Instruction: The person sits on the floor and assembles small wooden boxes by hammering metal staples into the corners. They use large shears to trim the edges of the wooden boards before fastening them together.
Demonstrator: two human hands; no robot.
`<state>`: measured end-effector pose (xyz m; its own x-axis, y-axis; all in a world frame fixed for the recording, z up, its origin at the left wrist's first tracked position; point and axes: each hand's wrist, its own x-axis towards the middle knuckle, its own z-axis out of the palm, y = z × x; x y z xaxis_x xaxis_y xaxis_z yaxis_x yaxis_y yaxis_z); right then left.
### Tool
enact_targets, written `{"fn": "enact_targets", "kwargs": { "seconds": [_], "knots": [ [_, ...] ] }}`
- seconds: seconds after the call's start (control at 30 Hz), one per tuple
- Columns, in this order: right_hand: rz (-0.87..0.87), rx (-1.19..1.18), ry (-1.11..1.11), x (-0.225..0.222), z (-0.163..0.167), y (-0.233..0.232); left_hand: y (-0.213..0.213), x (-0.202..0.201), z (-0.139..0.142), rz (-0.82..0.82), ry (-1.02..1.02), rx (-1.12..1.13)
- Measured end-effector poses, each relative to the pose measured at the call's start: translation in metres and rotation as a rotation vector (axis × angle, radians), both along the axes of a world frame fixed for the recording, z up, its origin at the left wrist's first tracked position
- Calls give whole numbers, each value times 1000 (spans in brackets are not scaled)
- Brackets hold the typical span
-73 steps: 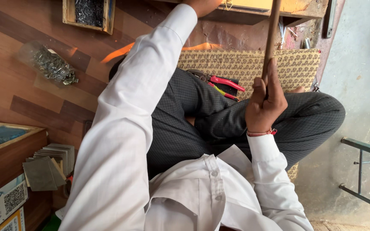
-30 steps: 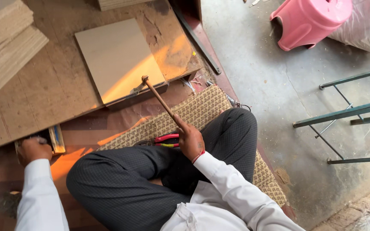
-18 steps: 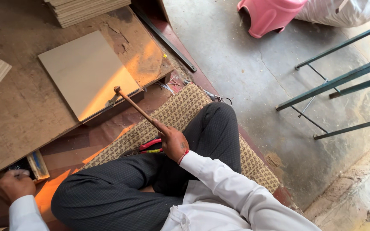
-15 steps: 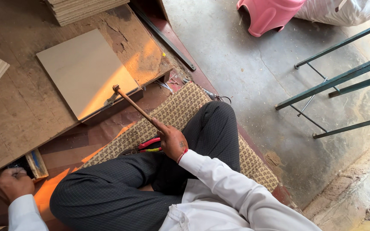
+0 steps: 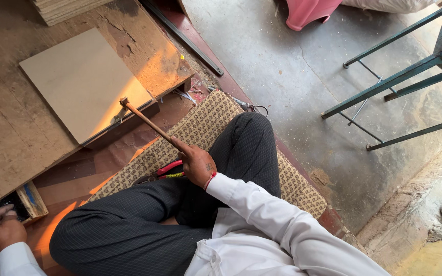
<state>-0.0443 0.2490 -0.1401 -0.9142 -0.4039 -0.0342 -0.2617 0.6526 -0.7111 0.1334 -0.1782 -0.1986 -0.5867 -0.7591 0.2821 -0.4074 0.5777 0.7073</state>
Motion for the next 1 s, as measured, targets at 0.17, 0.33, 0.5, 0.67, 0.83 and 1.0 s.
{"fn": "enact_targets", "kwargs": {
  "seconds": [0.17,0.33,0.5,0.67,0.83,1.0],
  "knots": [
    [0,-10,6,-1,-8,4,-2,5,1,57,79,10],
    [73,-193,42,-5,-20,13,-2,-20,25,-107,391,534],
    [68,-265,121,-8,-24,10,66,-134,30,-473,585,652],
    [45,-267,63,-9,-22,7,128,-224,18,-421,389,140],
    [-49,-416,-388,-17,-15,9,140,-236,3,-325,354,46],
    [-119,-664,-840,-25,-4,7,138,-238,0,-384,322,23]
  ]
}}
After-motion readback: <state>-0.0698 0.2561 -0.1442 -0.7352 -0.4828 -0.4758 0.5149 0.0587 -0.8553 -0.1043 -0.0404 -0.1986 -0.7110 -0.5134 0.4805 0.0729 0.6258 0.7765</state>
